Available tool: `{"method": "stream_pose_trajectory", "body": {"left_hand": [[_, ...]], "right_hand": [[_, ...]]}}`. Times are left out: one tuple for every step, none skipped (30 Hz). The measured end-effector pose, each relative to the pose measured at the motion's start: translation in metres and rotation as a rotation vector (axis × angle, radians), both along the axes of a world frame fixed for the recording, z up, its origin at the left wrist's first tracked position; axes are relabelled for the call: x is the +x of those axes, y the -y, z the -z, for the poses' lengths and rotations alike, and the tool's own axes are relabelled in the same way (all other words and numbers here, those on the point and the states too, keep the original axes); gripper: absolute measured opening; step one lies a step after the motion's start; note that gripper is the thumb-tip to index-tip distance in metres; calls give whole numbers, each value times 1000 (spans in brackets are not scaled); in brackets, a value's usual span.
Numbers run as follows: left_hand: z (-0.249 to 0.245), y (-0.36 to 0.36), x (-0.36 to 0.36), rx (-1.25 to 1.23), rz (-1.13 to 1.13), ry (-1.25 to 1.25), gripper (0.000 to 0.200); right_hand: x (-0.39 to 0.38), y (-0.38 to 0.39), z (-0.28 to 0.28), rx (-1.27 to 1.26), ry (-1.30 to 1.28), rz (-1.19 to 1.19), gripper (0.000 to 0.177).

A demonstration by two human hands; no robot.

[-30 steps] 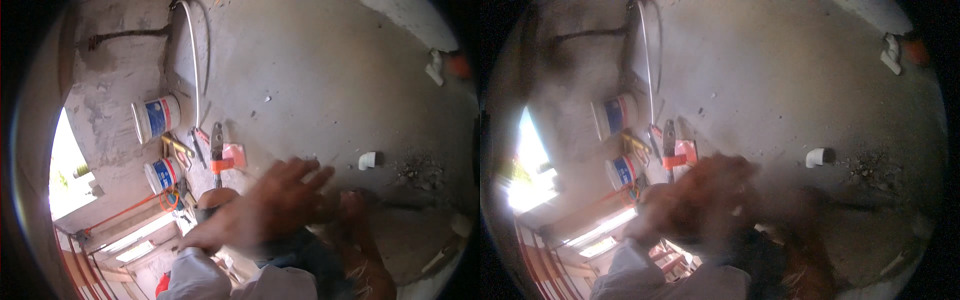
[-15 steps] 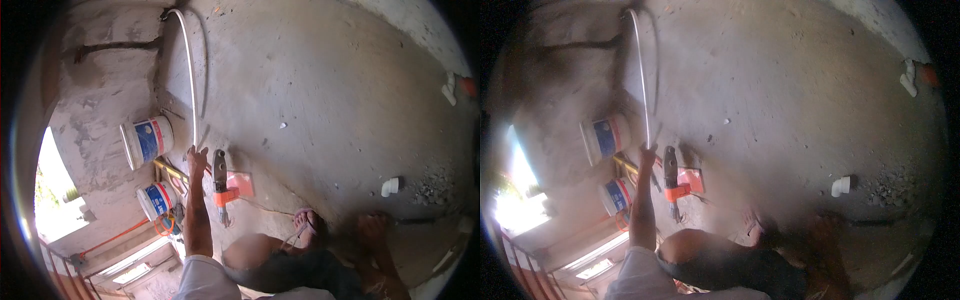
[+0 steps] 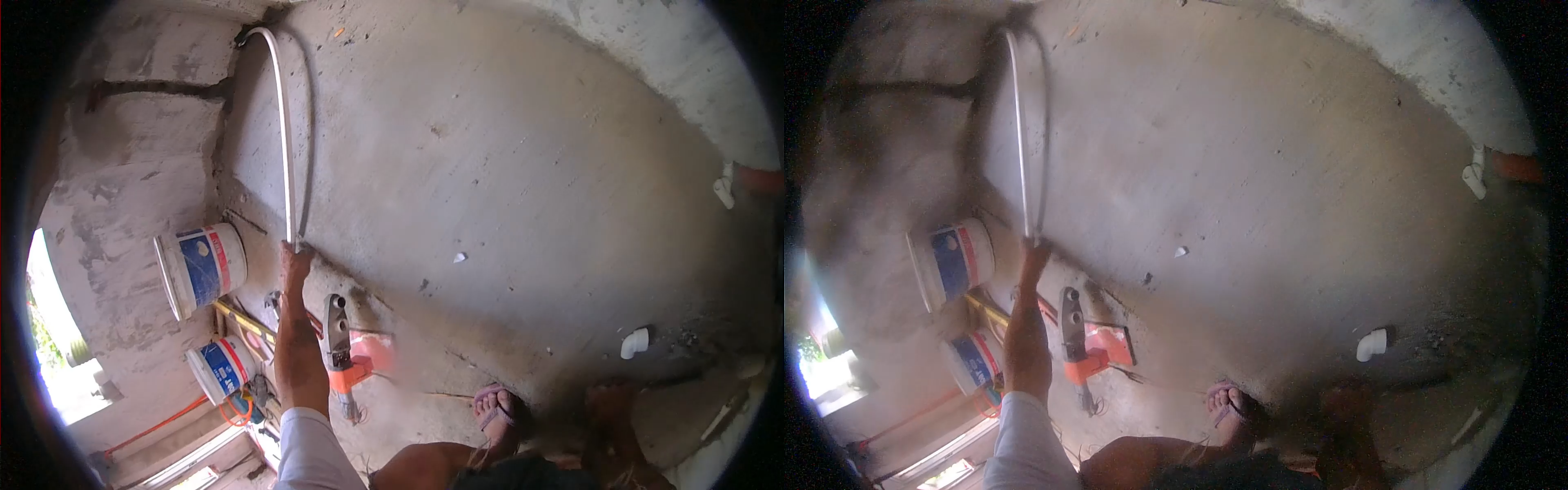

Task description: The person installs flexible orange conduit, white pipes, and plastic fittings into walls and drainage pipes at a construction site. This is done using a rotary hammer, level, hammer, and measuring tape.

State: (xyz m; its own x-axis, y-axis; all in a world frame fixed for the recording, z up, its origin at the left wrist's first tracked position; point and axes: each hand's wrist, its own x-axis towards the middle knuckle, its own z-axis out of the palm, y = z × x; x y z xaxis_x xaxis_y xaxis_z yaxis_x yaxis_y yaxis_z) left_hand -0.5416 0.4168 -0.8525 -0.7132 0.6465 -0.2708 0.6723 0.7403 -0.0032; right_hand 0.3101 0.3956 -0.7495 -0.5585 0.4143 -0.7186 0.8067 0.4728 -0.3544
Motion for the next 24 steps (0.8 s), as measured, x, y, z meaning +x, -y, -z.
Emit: {"method": "stream_pose_trajectory", "body": {"left_hand": [[14,10,-28,-74,47,-34,50],[-13,-8,7,-83,15,-96,47],[-44,-28,46,-93,-19,-156,45],[-79,-32,57,-98,-23,-137,48],[-103,-33,63,-97,-25,-118,51],[-117,-32,65,-91,-26,-100,53],[-133,-28,58,-80,-5,-94,54],[-158,-20,43,-79,47,-113,56],[-190,-13,27,-81,99,-142,57],[-230,-7,9,-81,154,-178,58],[-274,-2,-14,-74,231,-220,60],[-318,-4,-26,-68,309,-271,61],[-365,-21,-13,-64,388,-326,63],[-410,-40,6,-83,436,-382,61],[-451,-76,62,-119,473,-427,60],[-480,-109,122,-149,513,-448,59],[-499,-136,179,-177,550,-445,58],[-502,-155,221,-186,587,-404,57],[-486,-160,237,-177,629,-315,57],[-463,-160,254,-165,670,-225,58],[-436,-159,290,-292,680,-195,58],[-406,-154,322,-323,638,-98,59],[-375,-148,341,-276,486,67,60],[-347,-144,355,-173,280,252,63]], "right_hand": [[19,25,19,128,-120,54,26],[24,33,24,229,-216,75,25],[26,36,24,335,-309,92,25],[29,38,23,414,-382,77,23],[25,33,19,460,-431,78,22],[21,26,13,508,-480,78,21],[12,16,7,521,-503,93,20],[6,11,1,534,-523,113,20],[4,11,0,544,-501,126,20],[2,11,-1,553,-482,137,20],[3,10,-1,565,-461,147,20],[5,10,2,539,-474,168,20],[7,14,6,511,-486,191,20],[12,18,7,474,-493,211,20],[12,16,1,472,-475,219,20],[5,8,-7,463,-455,227,19],[2,4,-17,451,-438,229,19],[1,5,-22,416,-465,280,19],[-3,2,-21,400,-498,337,19],[-4,0,-20,386,-531,393,18],[-3,2,-20,323,-521,410,18],[-1,3,-17,264,-507,425,18],[1,1,-16,211,-493,441,17],[3,-8,-21,147,-504,462,17]]}}
